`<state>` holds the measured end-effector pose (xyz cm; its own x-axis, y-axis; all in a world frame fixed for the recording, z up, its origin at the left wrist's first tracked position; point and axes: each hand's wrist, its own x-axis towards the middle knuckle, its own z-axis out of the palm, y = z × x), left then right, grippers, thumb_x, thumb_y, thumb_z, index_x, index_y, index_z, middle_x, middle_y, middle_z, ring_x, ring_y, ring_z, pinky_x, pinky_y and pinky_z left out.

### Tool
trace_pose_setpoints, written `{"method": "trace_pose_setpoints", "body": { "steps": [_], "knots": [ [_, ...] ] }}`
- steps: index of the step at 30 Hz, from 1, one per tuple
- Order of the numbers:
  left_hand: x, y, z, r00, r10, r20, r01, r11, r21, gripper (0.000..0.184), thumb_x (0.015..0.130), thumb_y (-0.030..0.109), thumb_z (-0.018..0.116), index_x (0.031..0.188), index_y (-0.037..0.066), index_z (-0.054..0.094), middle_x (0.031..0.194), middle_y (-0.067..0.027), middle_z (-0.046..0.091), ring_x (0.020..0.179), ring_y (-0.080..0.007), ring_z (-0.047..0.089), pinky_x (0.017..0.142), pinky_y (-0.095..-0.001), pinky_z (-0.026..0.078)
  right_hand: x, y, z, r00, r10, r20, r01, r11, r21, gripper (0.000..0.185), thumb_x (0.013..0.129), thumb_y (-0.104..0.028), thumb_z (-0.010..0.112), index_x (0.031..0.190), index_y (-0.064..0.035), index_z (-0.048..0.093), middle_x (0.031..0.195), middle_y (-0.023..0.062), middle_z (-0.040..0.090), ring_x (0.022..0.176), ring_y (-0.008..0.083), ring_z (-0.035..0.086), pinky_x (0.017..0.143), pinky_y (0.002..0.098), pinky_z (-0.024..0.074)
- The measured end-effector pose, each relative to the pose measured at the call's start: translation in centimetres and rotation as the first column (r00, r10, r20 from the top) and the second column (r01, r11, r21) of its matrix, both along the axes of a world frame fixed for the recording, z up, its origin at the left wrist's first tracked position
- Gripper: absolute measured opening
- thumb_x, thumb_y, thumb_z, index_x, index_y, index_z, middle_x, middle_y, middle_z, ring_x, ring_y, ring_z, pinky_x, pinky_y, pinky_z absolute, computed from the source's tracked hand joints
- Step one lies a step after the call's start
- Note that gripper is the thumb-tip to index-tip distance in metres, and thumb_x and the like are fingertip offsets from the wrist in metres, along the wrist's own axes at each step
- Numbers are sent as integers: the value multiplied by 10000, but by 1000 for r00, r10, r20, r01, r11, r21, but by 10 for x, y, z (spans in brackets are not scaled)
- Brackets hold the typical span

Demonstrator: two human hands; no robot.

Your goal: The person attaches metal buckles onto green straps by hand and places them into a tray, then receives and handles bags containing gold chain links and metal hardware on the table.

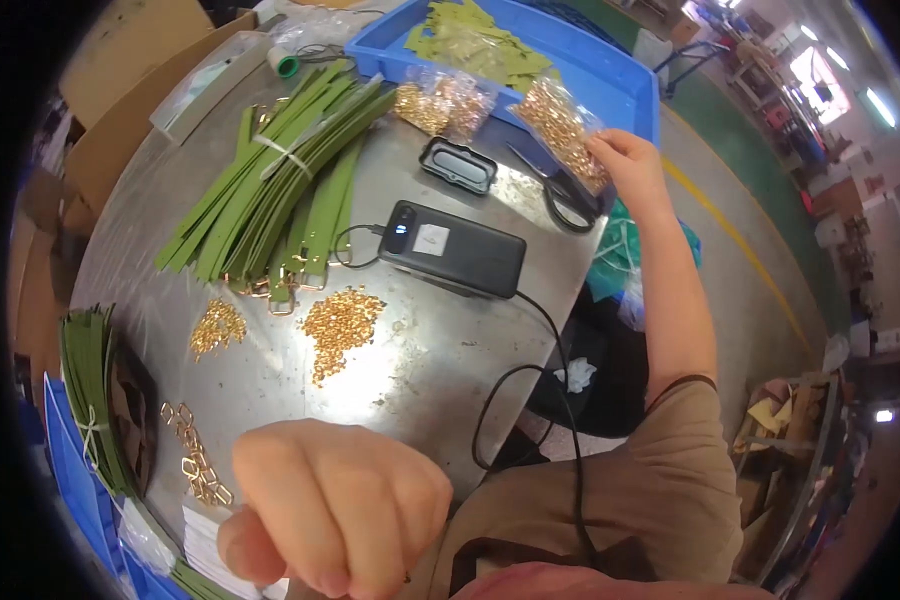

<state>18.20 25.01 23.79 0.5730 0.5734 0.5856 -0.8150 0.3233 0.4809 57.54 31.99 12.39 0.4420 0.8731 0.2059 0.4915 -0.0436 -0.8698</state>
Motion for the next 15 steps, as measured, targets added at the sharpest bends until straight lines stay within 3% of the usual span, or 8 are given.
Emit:
{"method": "trace_pose_setpoints", "body": {
  "steps": [2, 4, 6, 10, 13, 14, 15],
  "knots": [
    [-1, -6, 0, 998, 56, -19, -56, 998, -2, 313, 1057, 283, 416, 846, 60, 475, 669, -100, 617, 468, -176, 510, 488, -288, 447, -1, -6, -2, 1000, 1, 10, 0, 989, -145, 202, 878, -204, 682, 882, -4, 704, 753, -36, 608, 704, 46, 514, 628, 224, 406],
    [-2, -11, -1, 993, 117, -14, -117, 991, -68, 314, 1058, 283, 409, 842, 63, 470, 642, -89, 591, 459, -171, 485, 488, -286, 444, -6, -12, -5, 999, 24, 44, -17, 985, -171, 215, 872, -219, 688, 884, -5, 705, 754, -33, 609, 698, 51, 517, 623, 229, 409],
    [-3, -21, 2, 988, 153, -26, -155, 979, -131, 314, 1058, 285, 408, 842, 65, 468, 635, -85, 583, 462, -169, 477, 487, -285, 442, -14, -21, -6, 997, 63, -41, -72, 951, -300, 219, 865, -225, 678, 852, -8, 707, 653, -17, 582, 607, 67, 501, 545, 251, 389],
    [-3, -21, 4, 976, 207, -62, -216, 944, -250, 318, 1059, 291, 399, 838, 72, 463, 632, -77, 571, 477, -167, 463, 481, -287, 431, -12, -16, -22, 984, 125, -129, -165, 912, -375, 206, 863, -218, 674, 885, -17, 707, 682, -5, 605, 591, 73, 521, 528, 245, 392],
    [-7, -14, 5, 981, 169, -100, -186, 962, -199, 319, 1060, 292, 393, 836, 76, 459, 635, -75, 567, 489, -170, 467, 485, -289, 428, -15, -15, -20, 984, 126, -129, -168, 903, -395, 226, 854, -228, 687, 902, -7, 699, 673, 7, 601, 603, 84, 537, 549, 258, 424],
    [-8, -13, 5, 980, 173, -98, -190, 961, -202, 319, 1060, 292, 393, 836, 76, 459, 635, -75, 567, 489, -170, 467, 485, -289, 428, -15, -14, -21, 983, 130, -127, -171, 901, -398, 226, 854, -228, 687, 902, -7, 699, 673, 7, 601, 603, 84, 537, 549, 258, 424],
    [-8, -13, 5, 983, 154, -100, -171, 965, -199, 318, 1061, 292, 392, 835, 77, 457, 628, -73, 558, 486, -171, 463, 485, -289, 425, -15, -14, -21, 992, 121, 21, -103, 911, -399, 248, 846, -240, 694, 916, -2, 697, 681, 36, 621, 612, 122, 568, 575, 282, 451]
  ]
}}
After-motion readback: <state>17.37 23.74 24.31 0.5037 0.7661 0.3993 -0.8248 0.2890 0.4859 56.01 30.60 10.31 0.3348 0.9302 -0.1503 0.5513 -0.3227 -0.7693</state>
